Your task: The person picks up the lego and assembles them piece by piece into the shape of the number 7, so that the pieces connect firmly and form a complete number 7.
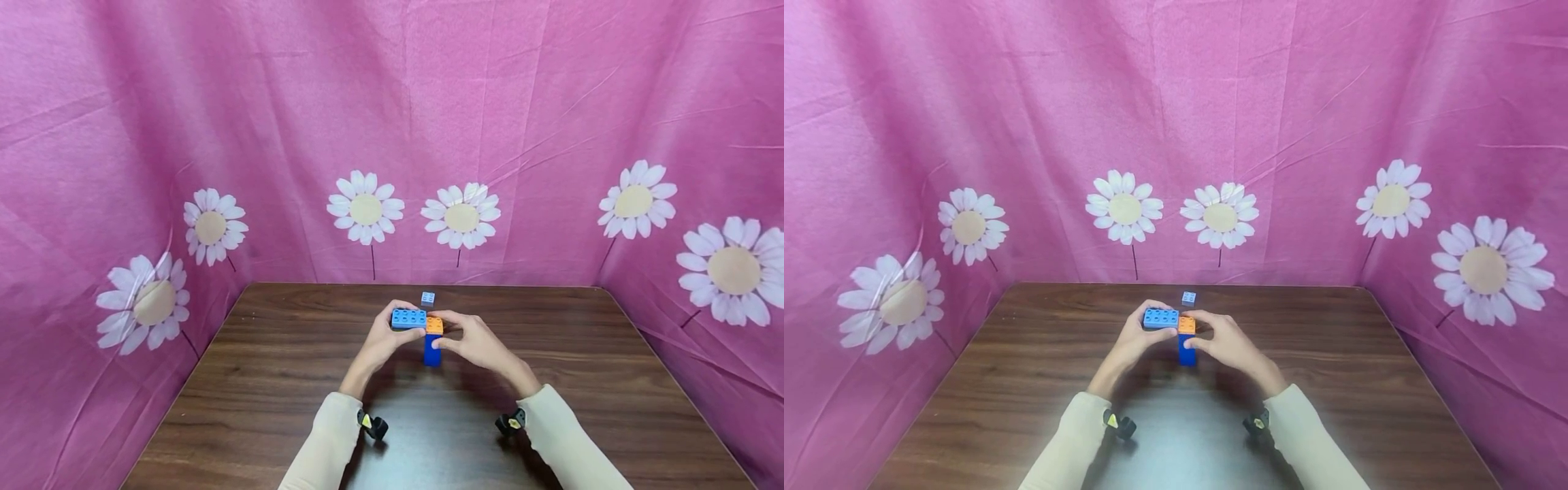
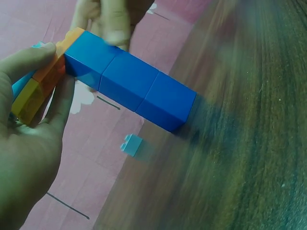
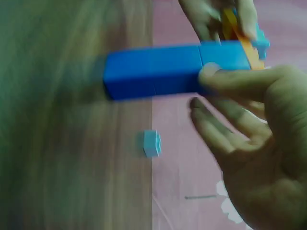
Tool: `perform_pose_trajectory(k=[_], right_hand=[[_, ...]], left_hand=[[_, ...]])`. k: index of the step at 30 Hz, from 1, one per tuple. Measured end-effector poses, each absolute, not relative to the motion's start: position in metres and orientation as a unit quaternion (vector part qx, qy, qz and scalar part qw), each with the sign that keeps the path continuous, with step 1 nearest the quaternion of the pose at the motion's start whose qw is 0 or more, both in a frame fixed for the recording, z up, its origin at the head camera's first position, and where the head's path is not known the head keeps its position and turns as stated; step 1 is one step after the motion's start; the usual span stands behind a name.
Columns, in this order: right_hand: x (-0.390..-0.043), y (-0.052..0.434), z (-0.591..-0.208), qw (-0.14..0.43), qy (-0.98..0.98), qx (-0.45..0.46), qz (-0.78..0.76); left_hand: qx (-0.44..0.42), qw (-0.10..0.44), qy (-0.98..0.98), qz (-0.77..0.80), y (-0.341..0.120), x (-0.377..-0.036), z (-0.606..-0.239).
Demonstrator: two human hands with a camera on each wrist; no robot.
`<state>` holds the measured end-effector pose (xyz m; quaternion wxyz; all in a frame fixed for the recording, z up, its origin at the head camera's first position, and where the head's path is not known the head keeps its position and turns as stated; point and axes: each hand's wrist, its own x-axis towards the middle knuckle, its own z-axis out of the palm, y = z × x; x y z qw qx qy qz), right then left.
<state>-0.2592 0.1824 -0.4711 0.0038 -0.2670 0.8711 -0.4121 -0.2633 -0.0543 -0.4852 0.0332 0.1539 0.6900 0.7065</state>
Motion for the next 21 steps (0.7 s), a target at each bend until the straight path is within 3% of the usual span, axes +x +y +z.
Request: perform_pose_trajectory(k=[4,11,21], right_hand=[[-0.278,0.197,-0.468,0.043,0.877,-0.285,-0.383],[-0.332,0.198,-0.479,-0.016,0.904,-0.247,-0.349],[-0.376,0.168,-0.500,-0.001,0.935,-0.228,-0.272]], left_hand=[[0.145,0.034,0.696,0.703,-0.056,-0.264,-0.485],[0.155,0.026,0.696,0.701,-0.057,-0.265,-0.487],[0.142,0.061,0.656,0.739,-0.053,-0.264,-0.495]])
